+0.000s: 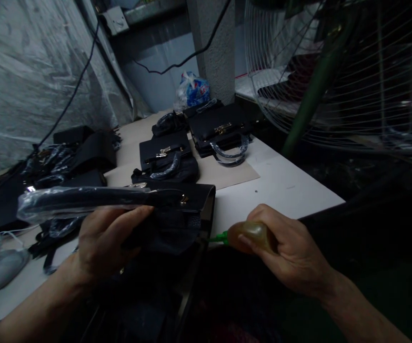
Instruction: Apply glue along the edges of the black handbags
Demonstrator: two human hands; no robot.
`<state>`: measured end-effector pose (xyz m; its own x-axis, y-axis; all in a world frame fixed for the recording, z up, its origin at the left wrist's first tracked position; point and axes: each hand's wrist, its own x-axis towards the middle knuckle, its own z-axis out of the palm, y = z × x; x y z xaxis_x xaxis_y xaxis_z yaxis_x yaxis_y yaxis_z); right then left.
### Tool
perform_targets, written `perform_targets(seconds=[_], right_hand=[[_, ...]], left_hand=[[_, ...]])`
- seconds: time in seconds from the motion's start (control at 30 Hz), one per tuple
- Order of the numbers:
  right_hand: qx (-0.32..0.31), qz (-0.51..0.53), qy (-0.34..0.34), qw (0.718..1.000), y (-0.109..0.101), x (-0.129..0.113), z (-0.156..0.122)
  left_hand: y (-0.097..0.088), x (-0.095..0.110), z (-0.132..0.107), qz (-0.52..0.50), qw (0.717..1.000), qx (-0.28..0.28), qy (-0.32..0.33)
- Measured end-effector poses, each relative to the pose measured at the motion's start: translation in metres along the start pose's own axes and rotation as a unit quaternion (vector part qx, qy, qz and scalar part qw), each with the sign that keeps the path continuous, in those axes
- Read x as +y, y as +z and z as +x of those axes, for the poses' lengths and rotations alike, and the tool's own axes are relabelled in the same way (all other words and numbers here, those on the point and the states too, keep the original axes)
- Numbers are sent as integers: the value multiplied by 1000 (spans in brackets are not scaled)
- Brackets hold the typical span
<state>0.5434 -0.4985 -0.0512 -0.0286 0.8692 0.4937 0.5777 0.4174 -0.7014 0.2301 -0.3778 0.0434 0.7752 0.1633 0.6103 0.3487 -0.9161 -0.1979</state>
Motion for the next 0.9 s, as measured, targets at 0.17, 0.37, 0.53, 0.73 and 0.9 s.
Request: perform_targets(seconds=[0.17, 0.37, 0.53, 0.73, 0.9], right_hand=[[-19, -14, -17, 1000, 0, -4, -3], [0, -50, -27, 998, 0, 2, -4], [30, -103, -41, 993, -4, 1, -5], [12, -87, -54, 995, -6, -4, -6], [40, -118, -50, 991, 0, -1, -9]], left_hand=[[1, 0, 1, 10, 1000, 17, 11], [1, 2, 2, 16, 1000, 17, -1], [4, 1, 4, 0, 999, 33, 13], [7, 2, 4, -7, 999, 35, 16], [5, 3, 3, 9, 999, 37, 11]])
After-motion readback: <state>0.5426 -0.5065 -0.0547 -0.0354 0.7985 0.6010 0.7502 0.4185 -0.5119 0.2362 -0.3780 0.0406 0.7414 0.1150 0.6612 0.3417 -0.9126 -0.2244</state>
